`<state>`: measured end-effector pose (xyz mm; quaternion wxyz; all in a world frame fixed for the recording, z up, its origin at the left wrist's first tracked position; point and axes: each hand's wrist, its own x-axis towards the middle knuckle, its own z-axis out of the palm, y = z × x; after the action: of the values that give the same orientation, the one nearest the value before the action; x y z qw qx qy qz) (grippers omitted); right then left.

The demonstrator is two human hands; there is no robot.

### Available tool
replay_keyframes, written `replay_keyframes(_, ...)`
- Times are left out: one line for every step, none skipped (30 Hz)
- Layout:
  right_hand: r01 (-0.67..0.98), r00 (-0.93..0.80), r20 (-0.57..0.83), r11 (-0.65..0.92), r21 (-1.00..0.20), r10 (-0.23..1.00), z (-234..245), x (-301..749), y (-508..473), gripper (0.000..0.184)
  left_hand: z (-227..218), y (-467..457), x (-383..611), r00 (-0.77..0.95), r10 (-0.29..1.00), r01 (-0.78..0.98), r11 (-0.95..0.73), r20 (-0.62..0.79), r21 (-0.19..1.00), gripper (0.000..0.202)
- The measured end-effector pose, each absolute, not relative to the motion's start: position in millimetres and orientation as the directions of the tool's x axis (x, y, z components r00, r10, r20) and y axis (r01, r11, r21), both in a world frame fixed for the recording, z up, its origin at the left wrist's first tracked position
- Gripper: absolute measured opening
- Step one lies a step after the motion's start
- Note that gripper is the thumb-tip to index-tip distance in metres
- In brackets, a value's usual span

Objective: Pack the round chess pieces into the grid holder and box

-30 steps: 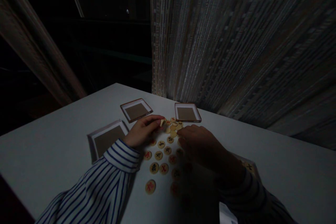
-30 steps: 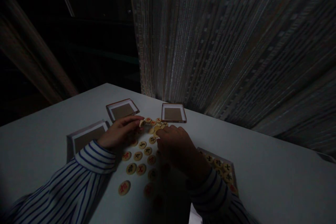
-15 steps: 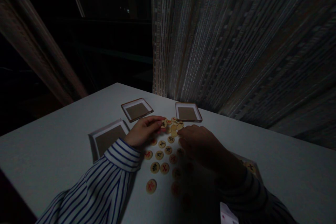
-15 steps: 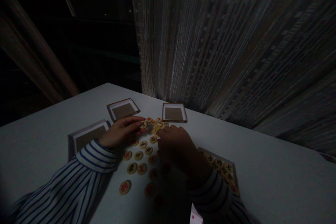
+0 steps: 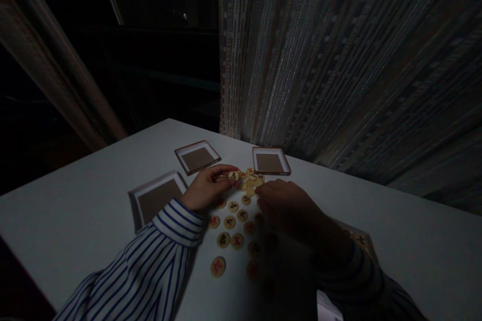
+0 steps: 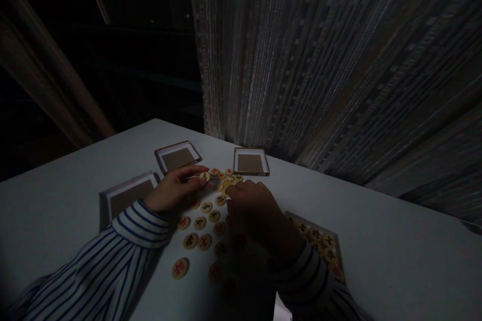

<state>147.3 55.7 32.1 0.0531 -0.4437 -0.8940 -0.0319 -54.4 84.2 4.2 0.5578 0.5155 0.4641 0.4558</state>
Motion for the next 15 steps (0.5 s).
replay_keyframes(0.797,-0.601,0.122,0.604,0.012,0.790,32.0,147.3,55.8,0.018,4.3,84.1,-54.3,0.150,0.988,-0.024,0.048,-0.044,0.999,0.042)
replay_keyframes(0.797,-0.601,0.120,0.604,0.014,0.790,32.2,147.2,55.7,0.018,4.3,84.1,-54.1,0.149,0.988,-0.021,0.043,-0.039,0.999,0.041)
replay_keyframes(0.798,-0.600,0.120,0.603,0.015,0.791,32.5,147.1,55.5,0.017,4.1,84.3,-54.0,0.150,0.988,-0.018,0.037,-0.034,0.999,0.041)
replay_keyframes(0.797,-0.601,0.120,0.604,0.013,0.790,32.8,146.9,55.3,0.017,3.8,84.7,-53.8,0.152,0.988,-0.017,0.030,-0.027,0.999,0.040)
replay_keyframes(0.795,-0.603,0.121,0.606,0.011,0.789,33.2,146.7,55.1,0.018,3.5,85.2,-53.5,0.152,0.988,-0.018,0.021,-0.018,1.000,0.038)
replay_keyframes(0.795,-0.603,0.121,0.607,0.008,0.788,33.5,146.5,54.9,0.018,3.2,85.8,-53.2,0.151,0.989,-0.019,0.013,-0.010,1.000,0.037)
replay_keyframes(0.796,-0.601,0.122,0.605,0.004,0.790,33.7,146.4,54.7,0.018,2.9,86.3,-52.9,0.148,0.989,-0.021,0.007,-0.004,1.000,0.036)
replay_keyframes(0.798,-0.599,0.121,0.603,0.001,0.792,33.8,146.4,54.5,0.018,2.8,86.8,-52.5,0.143,0.990,-0.024,0.001,0.003,1.000,0.034)
replay_keyframes(0.800,-0.595,0.123,0.600,-0.001,0.794,33.9,146.4,54.4,0.018,2.8,87.0,-52.1,0.138,0.990,-0.026,-0.003,0.007,1.000,0.033)
replay_keyframes(0.801,-0.593,0.125,0.598,-0.003,0.795,33.9,146.5,54.2,0.017,2.9,87.1,-51.8,0.135,0.991,-0.025,-0.004,0.008,1.000,0.031)
replay_keyframes(0.800,-0.594,0.127,0.600,-0.004,0.794,33.8,146.6,54.1,0.017,3.2,86.9,-51.6,0.132,0.991,-0.023,-0.004,0.007,1.000,0.030)
replay_keyframes(0.798,-0.597,0.130,0.603,-0.003,0.791,33.8,146.7,54.0,0.017,3.6,86.6,-51.4,0.128,0.992,-0.020,-0.003,0.005,1.000,0.029)
replay_keyframes(0.795,-0.601,0.131,0.606,0.000,0.788,33.8,146.7,53.8,0.017,4.0,86.2,-51.4,0.125,0.992,-0.016,0.000,0.002,1.000,0.028)
replay_keyframes(0.794,-0.603,0.131,0.608,0.003,0.787,33.9,146.8,53.6,0.017,4.6,85.9,-51.4,0.124,0.992,-0.014,0.002,-0.001,1.000,0.028)
replay_keyframes(0.795,-0.602,0.130,0.607,0.006,0.788,34.0,146.7,53.5,0.017,5.2,85.5,-51.5,0.123,0.992,-0.016,0.002,0.000,1.000,0.028)
